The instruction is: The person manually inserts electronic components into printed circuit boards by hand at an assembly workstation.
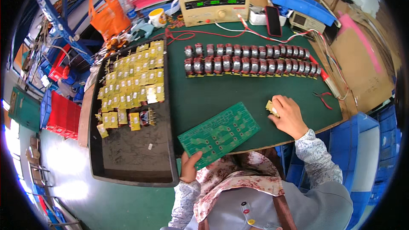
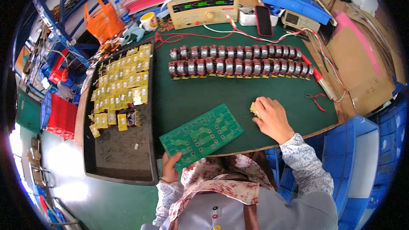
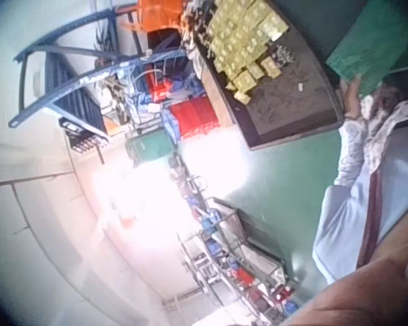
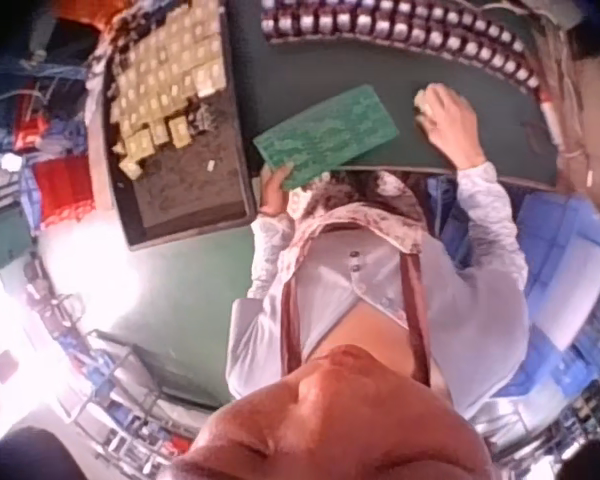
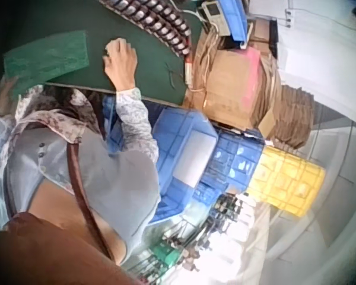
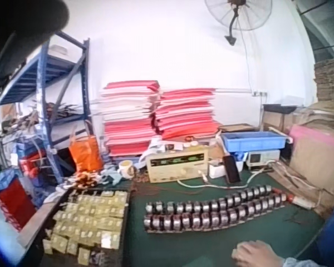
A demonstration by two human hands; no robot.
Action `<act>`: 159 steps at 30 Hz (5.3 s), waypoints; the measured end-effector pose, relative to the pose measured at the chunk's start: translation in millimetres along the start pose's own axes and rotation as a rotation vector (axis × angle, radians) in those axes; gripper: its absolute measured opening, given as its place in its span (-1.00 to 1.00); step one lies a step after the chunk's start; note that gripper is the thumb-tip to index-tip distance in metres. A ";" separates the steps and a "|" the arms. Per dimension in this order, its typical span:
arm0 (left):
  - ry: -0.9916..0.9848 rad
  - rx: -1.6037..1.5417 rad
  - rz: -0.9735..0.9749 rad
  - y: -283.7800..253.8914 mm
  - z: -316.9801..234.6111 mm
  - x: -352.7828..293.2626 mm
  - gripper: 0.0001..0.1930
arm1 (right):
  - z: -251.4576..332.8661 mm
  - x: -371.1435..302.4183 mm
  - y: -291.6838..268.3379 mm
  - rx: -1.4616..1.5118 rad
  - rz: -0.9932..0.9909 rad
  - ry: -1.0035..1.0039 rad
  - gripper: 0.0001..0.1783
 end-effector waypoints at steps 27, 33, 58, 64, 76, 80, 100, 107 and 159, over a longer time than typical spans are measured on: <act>0.014 0.099 0.072 34.4 -27.9 -36.0 -0.70 | 53.2 3.4 58.5 1.326 0.111 0.571 -0.83; -0.001 0.058 0.070 28.4 -23.7 -34.4 -0.69 | 59.5 7.9 48.1 1.059 0.073 0.377 -0.89; -0.022 0.071 0.127 45.7 -36.0 -37.9 -0.65 | 47.1 6.4 61.0 1.327 0.341 0.546 -0.85; -0.008 0.064 0.124 44.0 -35.0 -37.3 -0.66 | 51.6 7.1 58.7 1.307 0.256 0.429 -0.85; 0.022 0.083 0.101 44.3 -35.7 -38.2 -0.66 | 80.4 21.5 29.4 1.023 0.334 -0.078 -0.44; 0.016 0.077 0.069 42.7 -37.9 -36.2 -0.67 | 70.5 4.8 55.1 1.190 0.280 -0.062 -0.24; -0.009 0.026 0.098 4.5 8.3 -4.4 -0.70 | 134.4 173.5 146.7 0.760 -0.103 0.009 -0.29; -0.052 0.049 0.194 4.6 8.7 1.5 -0.72 | 149.4 167.5 111.5 0.342 -0.289 0.021 -0.27; -0.038 0.117 0.187 77.7 -17.3 -22.8 -0.66 | 50.0 -4.8 13.7 0.598 -0.103 0.078 -0.79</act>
Point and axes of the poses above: each hand's wrist, its own x-axis towards the middle knuckle, its own y-axis out of the palm, z = x × y, the point moved 5 cm from there along x, towards the middle knuckle
